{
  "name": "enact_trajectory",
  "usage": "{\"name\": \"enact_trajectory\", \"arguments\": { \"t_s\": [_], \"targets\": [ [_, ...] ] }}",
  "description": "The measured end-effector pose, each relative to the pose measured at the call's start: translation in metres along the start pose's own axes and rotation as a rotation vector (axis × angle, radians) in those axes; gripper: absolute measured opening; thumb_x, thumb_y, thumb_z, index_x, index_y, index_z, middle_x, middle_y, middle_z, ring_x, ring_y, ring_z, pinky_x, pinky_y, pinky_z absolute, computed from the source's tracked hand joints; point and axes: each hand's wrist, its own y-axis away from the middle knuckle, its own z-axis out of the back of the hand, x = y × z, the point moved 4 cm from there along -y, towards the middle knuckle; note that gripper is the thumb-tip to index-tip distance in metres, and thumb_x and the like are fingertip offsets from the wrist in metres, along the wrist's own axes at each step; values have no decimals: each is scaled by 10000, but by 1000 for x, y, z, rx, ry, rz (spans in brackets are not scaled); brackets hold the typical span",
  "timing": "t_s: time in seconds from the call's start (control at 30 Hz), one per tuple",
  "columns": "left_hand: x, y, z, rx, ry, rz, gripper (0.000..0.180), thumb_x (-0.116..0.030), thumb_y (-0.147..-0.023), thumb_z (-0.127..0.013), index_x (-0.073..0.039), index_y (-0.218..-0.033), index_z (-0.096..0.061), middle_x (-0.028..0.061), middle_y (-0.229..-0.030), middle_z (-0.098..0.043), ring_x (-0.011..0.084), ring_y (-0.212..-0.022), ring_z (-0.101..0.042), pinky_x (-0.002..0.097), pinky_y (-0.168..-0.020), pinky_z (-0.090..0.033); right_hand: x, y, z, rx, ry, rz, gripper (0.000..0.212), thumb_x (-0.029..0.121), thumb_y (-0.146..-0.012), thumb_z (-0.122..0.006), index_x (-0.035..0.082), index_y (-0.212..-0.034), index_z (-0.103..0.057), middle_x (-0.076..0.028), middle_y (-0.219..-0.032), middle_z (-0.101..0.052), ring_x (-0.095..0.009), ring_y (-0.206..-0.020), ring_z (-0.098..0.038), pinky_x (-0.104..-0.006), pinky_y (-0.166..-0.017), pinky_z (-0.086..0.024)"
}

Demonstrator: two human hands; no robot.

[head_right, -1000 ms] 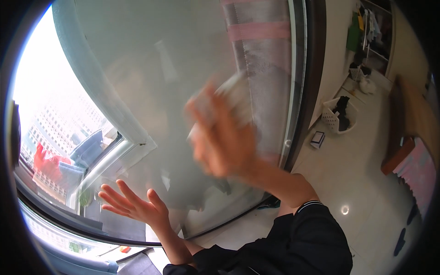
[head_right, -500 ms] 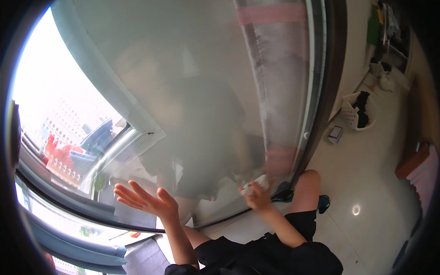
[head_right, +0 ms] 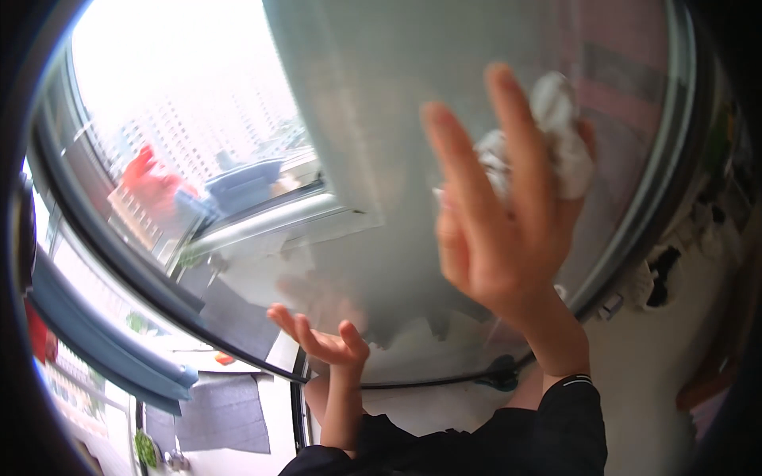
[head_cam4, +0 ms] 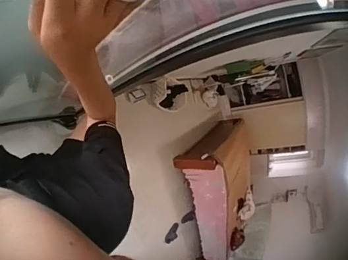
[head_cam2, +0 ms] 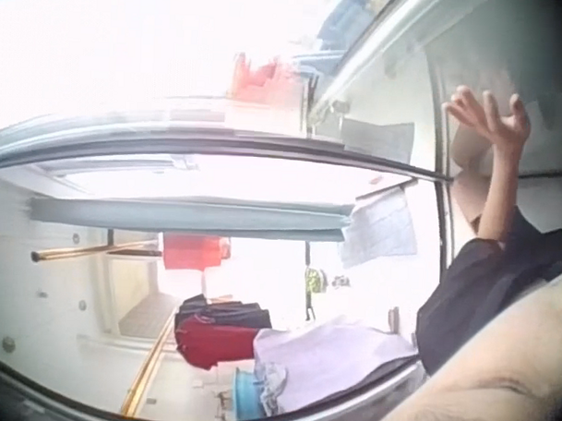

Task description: The person wipes the glass surface of a window and its frame using a white cloth.

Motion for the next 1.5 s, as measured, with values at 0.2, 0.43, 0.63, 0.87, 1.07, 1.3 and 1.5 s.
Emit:
{"name": "enact_trajectory", "arguments": {
  "t_s": [0.2, 0.43, 0.63, 0.87, 1.07, 1.3, 1.5],
  "targets": [
    [-1, 52, 18, -114, 480, -135, 257, -152, -838, -472, -64, -1066, -393, 221, -1254, -369, 371, -1210, -356, 483, -1013, -264, 139, 9, -63, -111, -106, 375, 194, 189, -783, -504, 136, -911, -639, 21, -1148, -594, -101, -840, -576, -284, -956, -366],
    [-19, 56, 57, 375, 500, 287, 363, -121, -778, -543, -75, -1137, -527, 193, -1254, -440, 360, -1240, -354, 498, -1043, -183, 164, 221, -58, 424, -220, 603, 308, 230, -842, -458, 163, -1125, -560, 3, -1269, -497, -86, -1092, -461, -321, -1003, -278],
    [-108, 144, 5, 584, 394, -159, 291, -235, -793, -463, -150, -1004, -644, 67, -1218, -542, 239, -1203, -442, 456, -1036, -195, 98, 264, -11, 535, -351, 267, 319, 237, -854, -438, 180, -1159, -511, -12, -1290, -452, -105, -1122, -424, -347, -1003, -274],
    [-168, 148, -32, 663, 276, -298, 246, -256, -803, -491, -163, -992, -618, -17, -1163, -566, 140, -1161, -464, 426, -1047, -105, 9, 223, 57, 147, -167, -366, 335, 245, -868, -415, 199, -1198, -455, -29, -1315, -401, -128, -1157, -381, -377, -1003, -270],
    [-148, 164, -28, 705, 249, -346, 224, -267, -769, -505, -162, -907, -646, -48, -1060, -609, 105, -1074, -519, 403, -1037, -154, 56, 295, -5, 535, 138, -169, 353, 253, -880, -394, 215, -1231, -406, -44, -1336, -356, -147, -1187, -344, -402, -1003, -266],
    [-140, 152, -15, 672, 558, -126, 183, -271, -712, -562, -157, -834, -637, -46, -998, -620, 105, -1013, -540, 361, -975, -230, 72, 329, -10, 673, 279, -56, 378, 261, -894, -371, 234, -1270, -350, -61, -1360, -305, -169, -1221, -300, -432, -1003, -262],
    [-146, 151, -15, 624, 609, -81, 167, -256, -712, -551, -152, -820, -624, -50, -977, -618, 105, -984, -547, 358, -960, -246, 67, 335, -4, 708, 333, -27, 401, 268, -906, -351, 250, -1303, -301, -76, -1381, -261, -188, -1251, -263, -458, -1003, -258]
  ]
}}
